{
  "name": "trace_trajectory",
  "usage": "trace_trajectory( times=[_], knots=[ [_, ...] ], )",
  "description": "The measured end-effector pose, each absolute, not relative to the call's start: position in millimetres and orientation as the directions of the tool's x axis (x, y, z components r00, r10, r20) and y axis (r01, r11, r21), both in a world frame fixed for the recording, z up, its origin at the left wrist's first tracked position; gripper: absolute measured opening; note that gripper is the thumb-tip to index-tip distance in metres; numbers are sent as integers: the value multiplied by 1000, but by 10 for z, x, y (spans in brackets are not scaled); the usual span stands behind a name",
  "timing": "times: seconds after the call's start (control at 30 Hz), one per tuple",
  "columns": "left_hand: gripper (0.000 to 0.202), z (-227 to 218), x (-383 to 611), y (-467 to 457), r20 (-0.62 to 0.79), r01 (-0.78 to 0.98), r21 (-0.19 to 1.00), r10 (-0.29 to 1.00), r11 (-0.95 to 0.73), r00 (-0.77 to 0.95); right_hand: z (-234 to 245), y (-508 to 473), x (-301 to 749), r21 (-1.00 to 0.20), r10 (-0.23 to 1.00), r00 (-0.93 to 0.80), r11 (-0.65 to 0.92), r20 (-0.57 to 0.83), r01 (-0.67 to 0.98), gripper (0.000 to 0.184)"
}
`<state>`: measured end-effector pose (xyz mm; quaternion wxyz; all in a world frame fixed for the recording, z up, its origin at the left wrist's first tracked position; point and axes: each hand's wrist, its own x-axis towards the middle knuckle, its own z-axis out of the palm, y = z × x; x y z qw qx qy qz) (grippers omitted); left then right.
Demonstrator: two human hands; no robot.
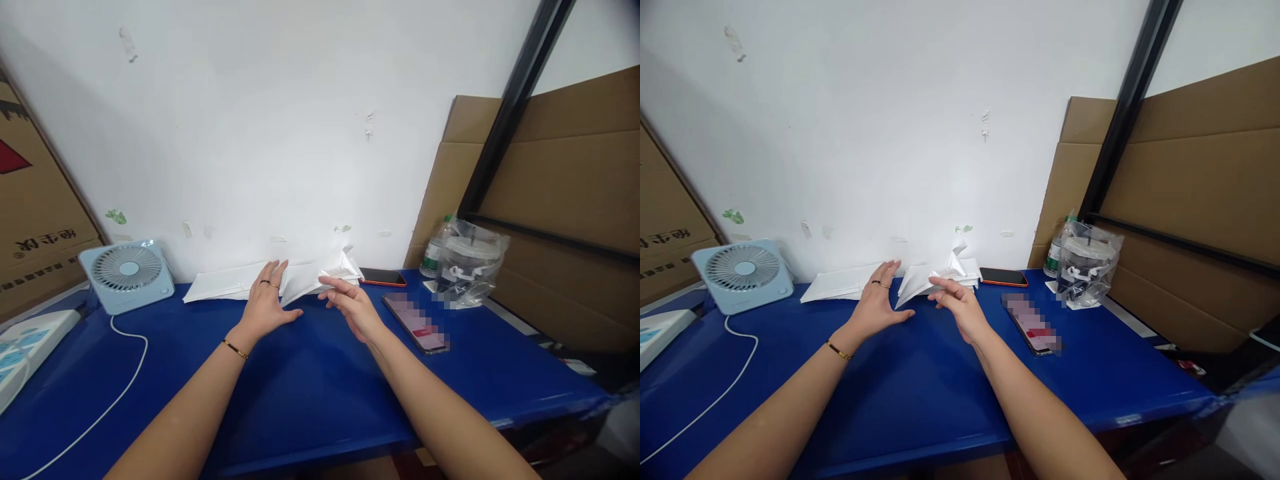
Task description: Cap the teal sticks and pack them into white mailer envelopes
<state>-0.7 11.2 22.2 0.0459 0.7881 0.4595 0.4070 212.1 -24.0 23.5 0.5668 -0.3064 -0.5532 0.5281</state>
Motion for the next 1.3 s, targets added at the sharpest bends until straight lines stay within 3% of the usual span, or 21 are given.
trace_trajectory(
  times=[0.07, 0.17, 0.3, 0.4, 0.47, 0.57, 0.7, 0.77, 0.83, 1.3],
  knots=[
    [111, 220, 8, 62, 505, 707, 390, 779, -589, 371, 285, -327, 2112, -928, 901, -271, 273, 339, -255, 34],
    [102, 181, 12, 47, 335, 667, 479, 821, -571, 462, 292, -359, 2094, -927, 881, -334, 247, 336, -281, 29],
    [84, 168, 22, 59, 260, 647, 530, 831, -548, 491, 211, -253, 2081, -847, 955, -181, 112, 237, -521, 14],
    [85, 228, 10, 37, 254, 731, 383, 825, -565, 505, 137, -120, 2141, -700, 995, -99, -84, -20, -709, 33],
    [88, 295, -22, 9, 205, 811, 216, 838, -543, 506, 85, -22, 2222, -656, 973, -152, -229, -174, -719, 46],
    [89, 404, -98, -26, 120, 865, -61, 857, -497, 501, -13, 116, 2342, -740, 944, -187, -330, -273, -586, 44],
    [87, 512, -187, -54, 9, 822, -258, 850, -507, 527, -176, 255, 2400, -967, 986, -32, -168, -165, -192, 29],
    [86, 554, -210, -77, -49, 803, -290, 846, -520, 530, -243, 298, 2400, -995, 995, 5, -96, -96, -19, 25],
    [87, 601, -223, -111, -105, 792, -306, 846, -528, 523, -281, 323, 2403, -996, 997, -1, -73, -73, 45, 24],
    [95, 996, -303, -397, -202, 812, -349, 884, -468, 422, -254, 263, 2410, -991, 999, -45, -10, -16, 134, 27]
  ],
)
